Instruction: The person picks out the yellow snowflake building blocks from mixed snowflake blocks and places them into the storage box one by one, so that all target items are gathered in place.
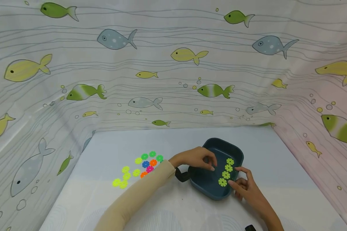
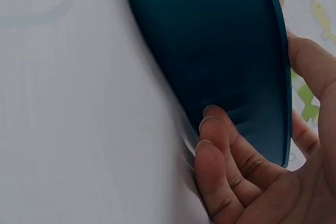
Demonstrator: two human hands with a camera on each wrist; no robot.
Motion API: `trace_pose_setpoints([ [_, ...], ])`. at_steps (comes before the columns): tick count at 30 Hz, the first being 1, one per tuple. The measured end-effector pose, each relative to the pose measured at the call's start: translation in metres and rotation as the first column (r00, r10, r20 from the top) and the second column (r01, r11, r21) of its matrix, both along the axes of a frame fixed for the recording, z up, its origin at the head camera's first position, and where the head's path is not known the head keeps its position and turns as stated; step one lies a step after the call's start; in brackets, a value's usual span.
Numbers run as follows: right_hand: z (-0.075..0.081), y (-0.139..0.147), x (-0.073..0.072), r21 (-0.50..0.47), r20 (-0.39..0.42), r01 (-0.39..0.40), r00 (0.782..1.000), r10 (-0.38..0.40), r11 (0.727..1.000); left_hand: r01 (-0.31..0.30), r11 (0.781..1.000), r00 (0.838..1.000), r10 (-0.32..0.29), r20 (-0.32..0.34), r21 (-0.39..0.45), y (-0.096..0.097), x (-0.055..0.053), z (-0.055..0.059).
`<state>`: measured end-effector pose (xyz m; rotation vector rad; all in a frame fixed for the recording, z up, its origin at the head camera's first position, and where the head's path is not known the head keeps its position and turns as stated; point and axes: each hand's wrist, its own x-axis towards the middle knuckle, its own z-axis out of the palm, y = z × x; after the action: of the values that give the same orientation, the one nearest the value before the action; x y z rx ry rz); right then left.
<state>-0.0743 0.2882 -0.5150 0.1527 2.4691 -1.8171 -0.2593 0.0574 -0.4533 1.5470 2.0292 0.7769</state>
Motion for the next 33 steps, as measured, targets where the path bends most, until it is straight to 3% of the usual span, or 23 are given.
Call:
trace_pose_setpoints([
  [6,0.0,0.0,0.0,0.002,-0.013,0.002,1.0,-0.002,1.0,-0.063,0.994,0.996,0.056,0.072,0.095,-0.018,-0.002,0.001],
  [12,0.0,-0.001,0.001,-0.006,-0.011,-0.01,1.0,0.009,1.0,-0.122,0.984,0.991,0.113,0.073,0.131,-0.04,-0.005,-0.001],
  [33,-0.001,0.0,0.0,-0.015,0.014,0.002,1.0,-0.002,1.0,-0.338,0.939,0.938,0.331,0.099,0.067,-0.129,-0.011,-0.011],
])
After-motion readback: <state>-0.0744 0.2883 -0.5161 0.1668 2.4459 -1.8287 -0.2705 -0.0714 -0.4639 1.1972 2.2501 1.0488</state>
